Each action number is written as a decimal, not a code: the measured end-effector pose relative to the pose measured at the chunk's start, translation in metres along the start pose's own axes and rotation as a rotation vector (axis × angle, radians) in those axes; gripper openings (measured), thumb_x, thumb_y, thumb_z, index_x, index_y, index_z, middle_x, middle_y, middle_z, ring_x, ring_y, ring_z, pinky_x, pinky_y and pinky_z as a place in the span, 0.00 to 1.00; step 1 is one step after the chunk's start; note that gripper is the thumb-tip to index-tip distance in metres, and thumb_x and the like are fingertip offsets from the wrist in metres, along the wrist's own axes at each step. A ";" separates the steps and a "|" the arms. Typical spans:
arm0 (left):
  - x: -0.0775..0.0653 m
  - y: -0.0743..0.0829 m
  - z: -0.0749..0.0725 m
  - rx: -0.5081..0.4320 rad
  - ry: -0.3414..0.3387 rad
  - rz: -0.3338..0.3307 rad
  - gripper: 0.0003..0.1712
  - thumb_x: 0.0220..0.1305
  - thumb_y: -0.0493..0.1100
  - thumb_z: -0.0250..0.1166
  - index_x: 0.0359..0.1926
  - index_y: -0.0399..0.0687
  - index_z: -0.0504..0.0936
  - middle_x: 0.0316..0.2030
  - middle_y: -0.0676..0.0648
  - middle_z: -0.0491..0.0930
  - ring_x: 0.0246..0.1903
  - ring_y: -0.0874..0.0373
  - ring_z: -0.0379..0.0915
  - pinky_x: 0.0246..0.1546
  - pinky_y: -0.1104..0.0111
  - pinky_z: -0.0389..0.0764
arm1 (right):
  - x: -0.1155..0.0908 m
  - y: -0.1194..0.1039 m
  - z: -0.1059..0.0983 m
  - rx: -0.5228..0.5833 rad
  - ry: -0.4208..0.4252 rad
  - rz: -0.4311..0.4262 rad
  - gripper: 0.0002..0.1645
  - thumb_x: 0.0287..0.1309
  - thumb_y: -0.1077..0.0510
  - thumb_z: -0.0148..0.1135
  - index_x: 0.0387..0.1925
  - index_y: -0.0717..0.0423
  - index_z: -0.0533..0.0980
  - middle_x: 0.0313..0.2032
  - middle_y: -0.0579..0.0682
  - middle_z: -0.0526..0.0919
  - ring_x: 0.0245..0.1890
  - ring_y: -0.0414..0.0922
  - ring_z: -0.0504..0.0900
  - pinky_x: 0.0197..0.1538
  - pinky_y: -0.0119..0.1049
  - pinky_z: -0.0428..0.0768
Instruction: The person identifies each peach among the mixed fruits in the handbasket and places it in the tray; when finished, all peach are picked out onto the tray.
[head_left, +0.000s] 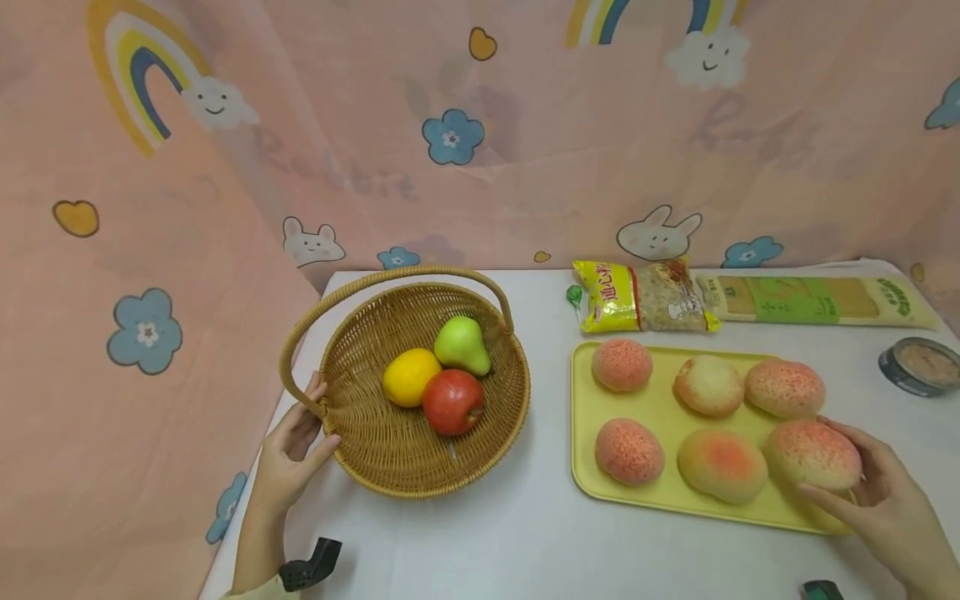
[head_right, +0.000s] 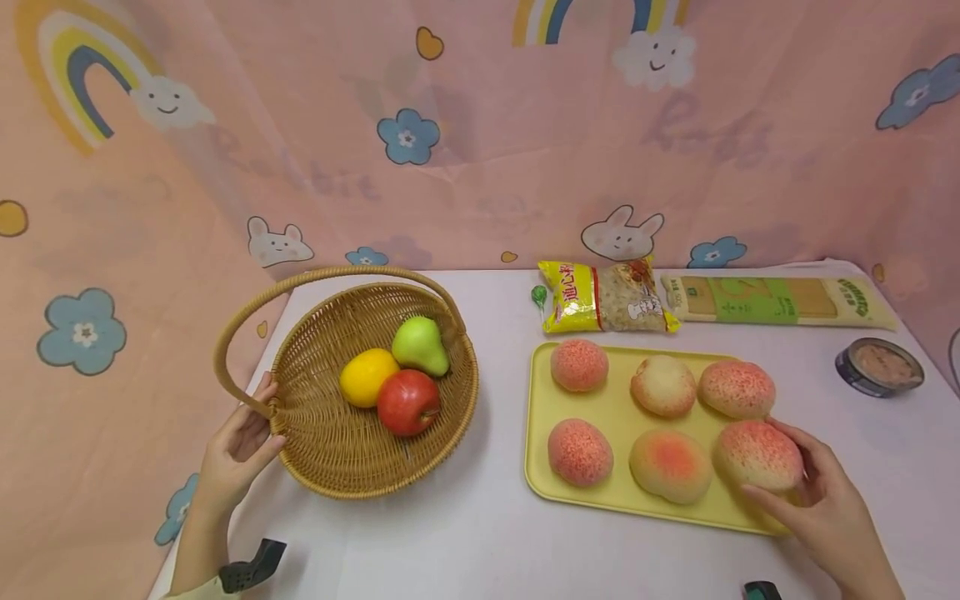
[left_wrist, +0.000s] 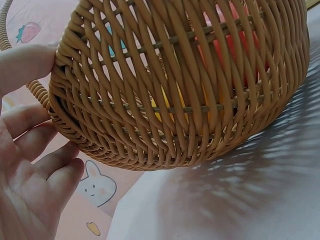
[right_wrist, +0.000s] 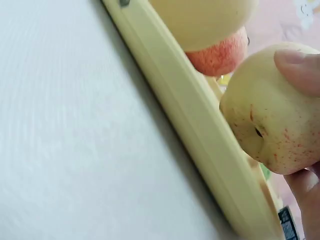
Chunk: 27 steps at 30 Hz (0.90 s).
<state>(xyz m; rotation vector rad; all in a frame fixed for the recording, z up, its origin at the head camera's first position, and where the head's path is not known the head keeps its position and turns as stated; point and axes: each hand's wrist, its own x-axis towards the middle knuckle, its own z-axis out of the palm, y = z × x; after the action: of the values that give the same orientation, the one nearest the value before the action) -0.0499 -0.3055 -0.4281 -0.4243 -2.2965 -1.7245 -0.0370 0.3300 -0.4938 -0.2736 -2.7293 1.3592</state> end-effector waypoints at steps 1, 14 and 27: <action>0.000 0.000 0.000 -0.002 0.001 -0.001 0.38 0.52 0.18 0.59 0.66 0.24 0.59 0.72 0.34 0.48 0.70 0.63 0.53 0.65 0.78 0.62 | 0.001 0.007 0.000 -0.008 -0.015 0.011 0.55 0.56 0.60 0.66 0.74 0.39 0.42 0.74 0.40 0.43 0.71 0.25 0.38 0.70 0.20 0.34; 0.000 0.000 0.000 -0.027 0.005 0.017 0.38 0.52 0.18 0.59 0.66 0.25 0.59 0.72 0.32 0.47 0.69 0.63 0.55 0.65 0.78 0.63 | 0.005 0.056 -0.005 -0.055 -0.143 -0.022 0.55 0.59 0.52 0.63 0.73 0.33 0.36 0.75 0.40 0.39 0.70 0.22 0.35 0.50 0.02 0.42; -0.001 -0.004 0.000 0.007 0.001 0.031 0.38 0.53 0.18 0.58 0.66 0.24 0.58 0.72 0.32 0.47 0.69 0.64 0.54 0.64 0.79 0.62 | 0.008 0.046 -0.007 -0.072 -0.229 0.116 0.60 0.58 0.41 0.61 0.73 0.41 0.28 0.73 0.67 0.33 0.71 0.63 0.31 0.69 0.63 0.46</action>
<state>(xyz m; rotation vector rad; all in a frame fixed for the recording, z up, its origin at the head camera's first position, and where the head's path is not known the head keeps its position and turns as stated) -0.0500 -0.3067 -0.4319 -0.4553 -2.2820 -1.7018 -0.0382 0.3642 -0.5261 -0.3038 -2.9972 1.4032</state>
